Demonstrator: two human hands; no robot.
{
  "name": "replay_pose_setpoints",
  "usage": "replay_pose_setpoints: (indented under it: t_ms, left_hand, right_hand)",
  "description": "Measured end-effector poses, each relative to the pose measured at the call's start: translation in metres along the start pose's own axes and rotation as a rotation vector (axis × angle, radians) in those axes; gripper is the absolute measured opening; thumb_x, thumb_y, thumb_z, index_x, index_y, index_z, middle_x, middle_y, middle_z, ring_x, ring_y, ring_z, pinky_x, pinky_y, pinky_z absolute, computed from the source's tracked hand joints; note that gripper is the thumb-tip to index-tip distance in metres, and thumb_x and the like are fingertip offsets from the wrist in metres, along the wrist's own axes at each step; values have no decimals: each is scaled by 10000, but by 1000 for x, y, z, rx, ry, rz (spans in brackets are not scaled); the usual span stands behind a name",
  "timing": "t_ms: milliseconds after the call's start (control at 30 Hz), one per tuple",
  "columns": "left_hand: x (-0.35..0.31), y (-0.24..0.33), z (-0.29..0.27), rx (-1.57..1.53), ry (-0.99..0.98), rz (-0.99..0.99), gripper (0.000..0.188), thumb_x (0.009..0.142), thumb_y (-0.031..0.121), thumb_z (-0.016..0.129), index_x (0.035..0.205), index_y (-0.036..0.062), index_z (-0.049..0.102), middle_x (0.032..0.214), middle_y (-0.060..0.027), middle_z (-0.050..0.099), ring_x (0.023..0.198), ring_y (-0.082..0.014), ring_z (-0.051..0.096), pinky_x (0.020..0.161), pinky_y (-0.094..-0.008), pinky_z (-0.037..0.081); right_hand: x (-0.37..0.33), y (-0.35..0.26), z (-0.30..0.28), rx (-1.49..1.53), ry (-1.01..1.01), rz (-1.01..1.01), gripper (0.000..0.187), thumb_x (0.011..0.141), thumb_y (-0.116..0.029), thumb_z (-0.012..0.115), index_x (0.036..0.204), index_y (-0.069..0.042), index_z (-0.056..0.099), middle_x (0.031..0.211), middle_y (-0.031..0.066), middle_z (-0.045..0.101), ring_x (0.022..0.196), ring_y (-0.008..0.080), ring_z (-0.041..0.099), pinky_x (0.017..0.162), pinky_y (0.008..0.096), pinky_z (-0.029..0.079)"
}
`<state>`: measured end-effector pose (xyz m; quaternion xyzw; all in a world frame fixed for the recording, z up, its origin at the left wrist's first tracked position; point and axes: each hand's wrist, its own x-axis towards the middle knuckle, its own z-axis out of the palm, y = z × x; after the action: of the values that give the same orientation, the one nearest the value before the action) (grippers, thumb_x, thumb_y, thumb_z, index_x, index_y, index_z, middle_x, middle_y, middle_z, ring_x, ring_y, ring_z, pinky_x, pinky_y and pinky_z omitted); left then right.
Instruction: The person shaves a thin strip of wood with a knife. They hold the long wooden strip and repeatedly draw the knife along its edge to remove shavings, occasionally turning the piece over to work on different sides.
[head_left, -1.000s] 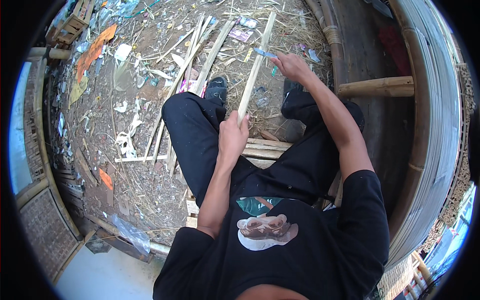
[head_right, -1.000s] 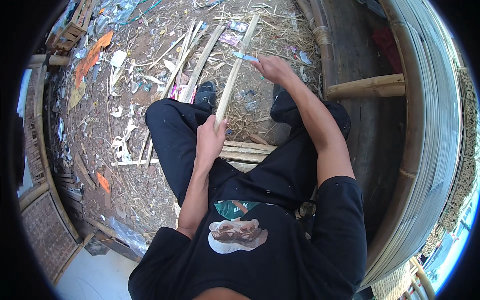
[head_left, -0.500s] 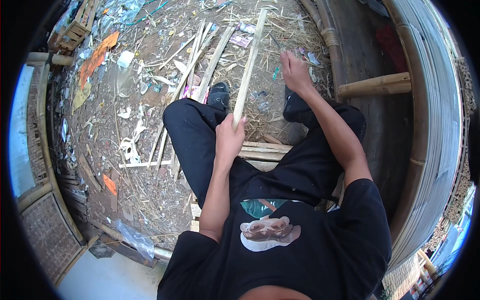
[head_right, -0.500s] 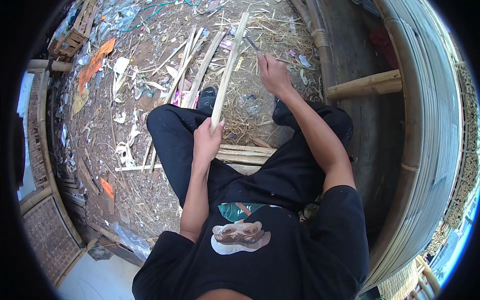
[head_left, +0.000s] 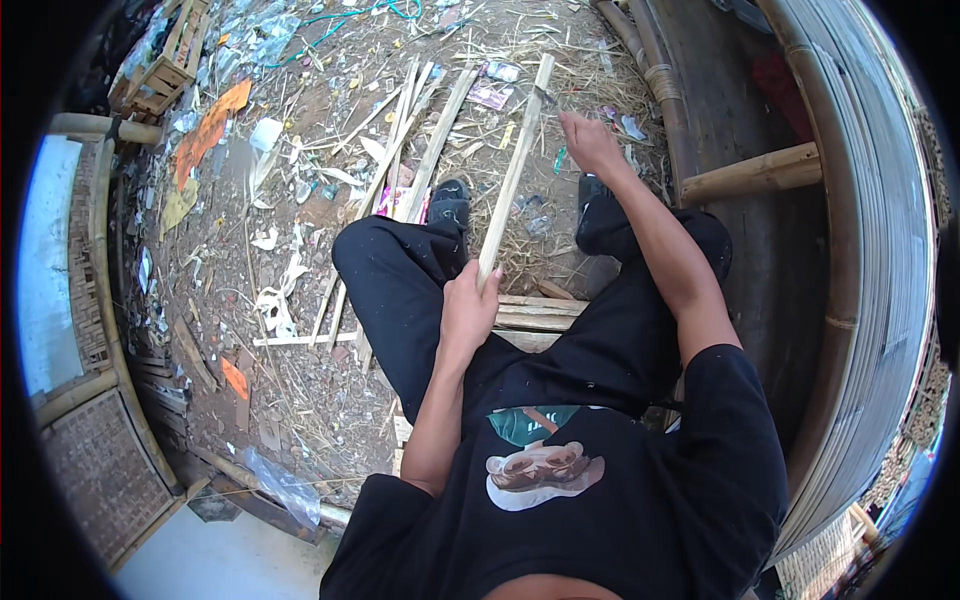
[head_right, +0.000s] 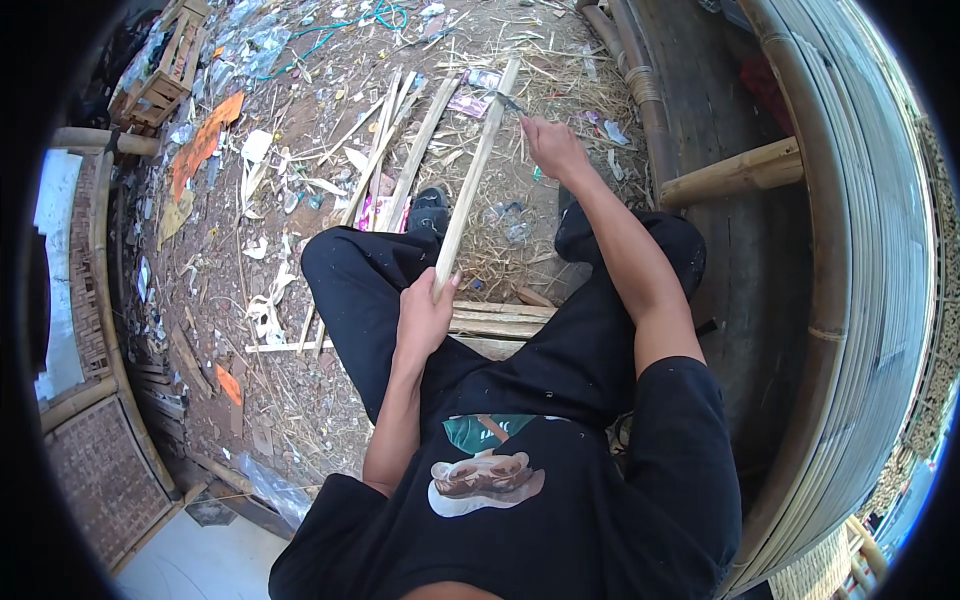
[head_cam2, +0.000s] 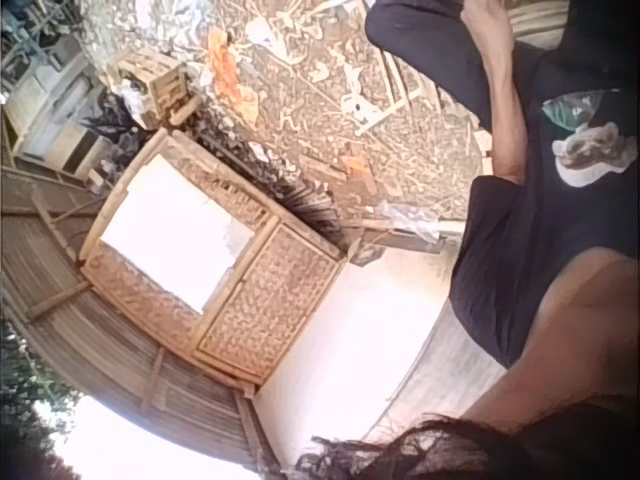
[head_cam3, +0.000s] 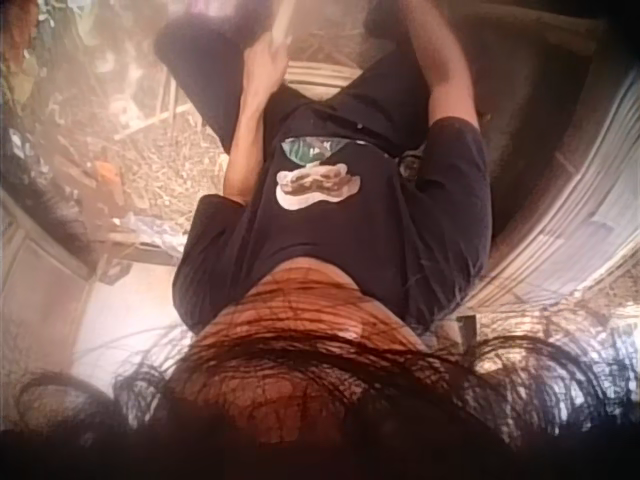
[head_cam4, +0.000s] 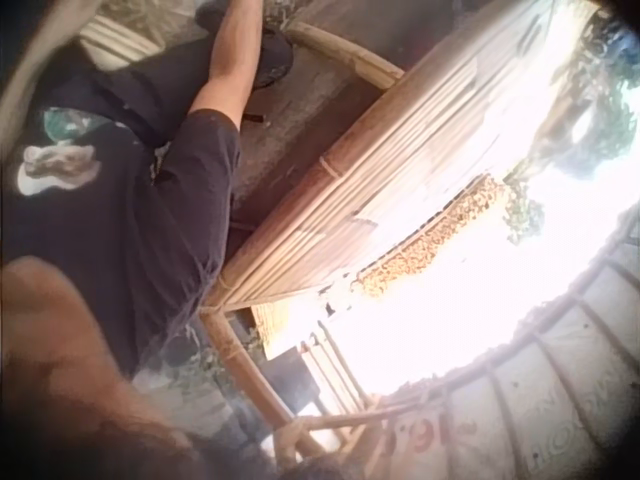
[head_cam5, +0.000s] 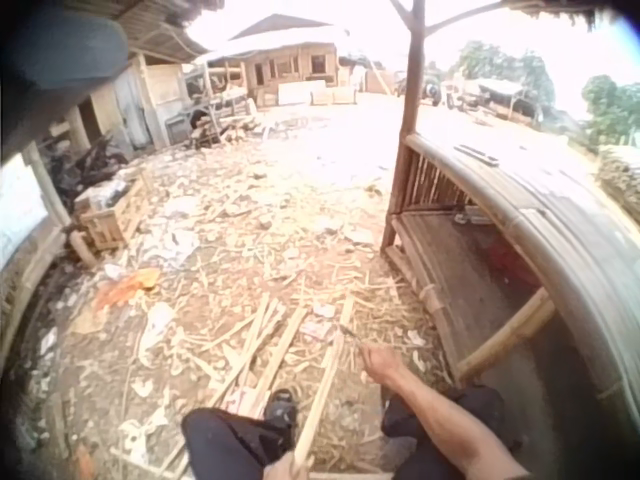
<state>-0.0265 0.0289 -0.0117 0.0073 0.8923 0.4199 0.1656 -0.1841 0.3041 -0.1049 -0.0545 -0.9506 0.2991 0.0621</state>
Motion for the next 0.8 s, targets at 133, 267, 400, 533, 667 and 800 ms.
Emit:
replay_pose_setpoints:
  t_ms: [133, 267, 400, 533, 667, 800]
  left_hand:
    - [-5, -10, -6, -3, -31, -24, 296, 930, 220, 586, 829, -52, 528, 644, -217, 563, 569, -362, 565, 553, -406, 422]
    - [-6, -8, -13, 34, -67, -82, 304, 940, 229, 561, 840, -55, 520, 705, -252, 577, 677, -418, 572, 611, -451, 428]
    - [-13, -16, -18, 128, -90, -83, 311, 950, 231, 536, 843, -60, 512, 780, -284, 597, 792, -479, 576, 669, -490, 433]
    - [-16, -22, -25, 84, -131, -136, 331, 940, 256, 566, 866, -63, 514, 734, -254, 585, 710, -413, 600, 649, -469, 437]
    - [-3, -33, -18, -87, -179, -171, 318, 957, 270, 563, 863, -32, 527, 644, -144, 563, 560, -237, 560, 537, -385, 424]
    - [7, -1, -15, -559, -294, -374, 255, 999, 294, 511, 852, 87, 490, 592, 58, 412, 404, -32, 340, 360, -212, 273]
  right_hand:
    - [-17, -10, 9, 149, -9, 10, 452, 1000, -407, 387, 850, -34, 592, 717, 264, 617, 744, 474, 609, 685, 554, 469]
    - [-70, -55, 11, 189, -278, -105, 415, 993, -385, 422, 847, -38, 595, 707, 258, 609, 723, 477, 596, 669, 550, 463]
    - [-87, -47, 25, 205, -355, -224, 421, 988, -391, 432, 825, -39, 596, 702, 256, 606, 718, 479, 590, 674, 550, 467]
    - [-66, -20, 14, 137, -273, 6, 494, 990, -450, 384, 879, -36, 630, 788, 268, 632, 825, 462, 608, 750, 538, 472]
    - [-60, -32, -1, 197, -198, 222, 631, 969, -555, 359, 856, -2, 642, 703, 225, 623, 741, 390, 633, 698, 475, 472]
    - [-69, -57, -26, 502, -284, 351, 629, 931, -603, 448, 841, -19, 663, 573, 82, 546, 541, 212, 551, 546, 371, 431]
